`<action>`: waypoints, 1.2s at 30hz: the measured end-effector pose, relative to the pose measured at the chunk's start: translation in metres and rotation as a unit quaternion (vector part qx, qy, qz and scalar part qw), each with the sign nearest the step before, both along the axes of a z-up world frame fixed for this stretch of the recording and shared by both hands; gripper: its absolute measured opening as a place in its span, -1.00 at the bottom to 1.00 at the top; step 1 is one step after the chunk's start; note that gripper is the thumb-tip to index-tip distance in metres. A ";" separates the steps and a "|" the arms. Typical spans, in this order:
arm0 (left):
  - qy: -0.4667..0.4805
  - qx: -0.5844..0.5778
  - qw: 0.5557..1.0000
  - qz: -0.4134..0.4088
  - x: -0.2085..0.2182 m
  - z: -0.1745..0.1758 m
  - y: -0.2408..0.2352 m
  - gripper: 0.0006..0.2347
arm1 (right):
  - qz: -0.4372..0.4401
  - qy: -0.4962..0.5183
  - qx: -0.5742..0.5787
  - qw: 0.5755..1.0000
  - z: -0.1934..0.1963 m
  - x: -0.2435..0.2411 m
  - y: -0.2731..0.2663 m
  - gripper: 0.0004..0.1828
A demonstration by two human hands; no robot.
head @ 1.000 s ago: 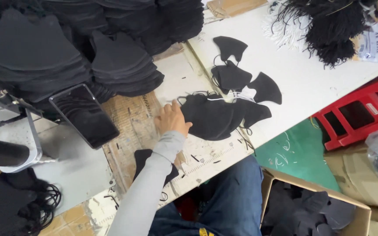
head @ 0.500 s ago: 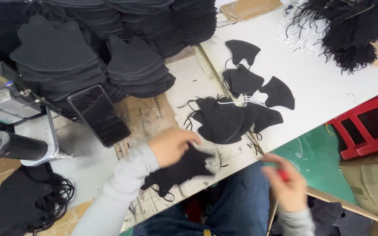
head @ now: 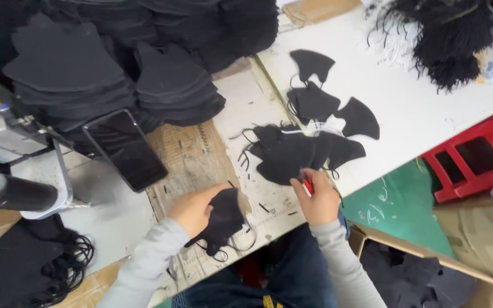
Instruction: The recorder is shown manually processing and sorting black face mask components at a workstation.
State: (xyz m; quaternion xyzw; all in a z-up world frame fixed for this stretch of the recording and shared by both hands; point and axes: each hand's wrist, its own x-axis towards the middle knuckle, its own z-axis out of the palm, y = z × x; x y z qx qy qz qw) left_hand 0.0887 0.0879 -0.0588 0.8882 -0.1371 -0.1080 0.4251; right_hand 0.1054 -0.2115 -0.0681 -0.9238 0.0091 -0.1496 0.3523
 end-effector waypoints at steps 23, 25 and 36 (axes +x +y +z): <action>0.063 -0.489 0.858 0.148 0.030 0.006 -0.120 -0.75 | -0.021 0.157 0.724 0.672 -0.004 -0.050 -0.023 -0.86; 0.071 -0.435 0.885 0.149 0.034 0.015 -0.098 -0.65 | 0.081 0.119 0.679 0.720 -0.030 -0.059 -0.055 -0.81; 0.123 -0.432 0.892 0.048 0.024 0.063 -0.059 -0.61 | 0.127 0.180 0.660 0.718 0.035 -0.034 -0.043 -0.78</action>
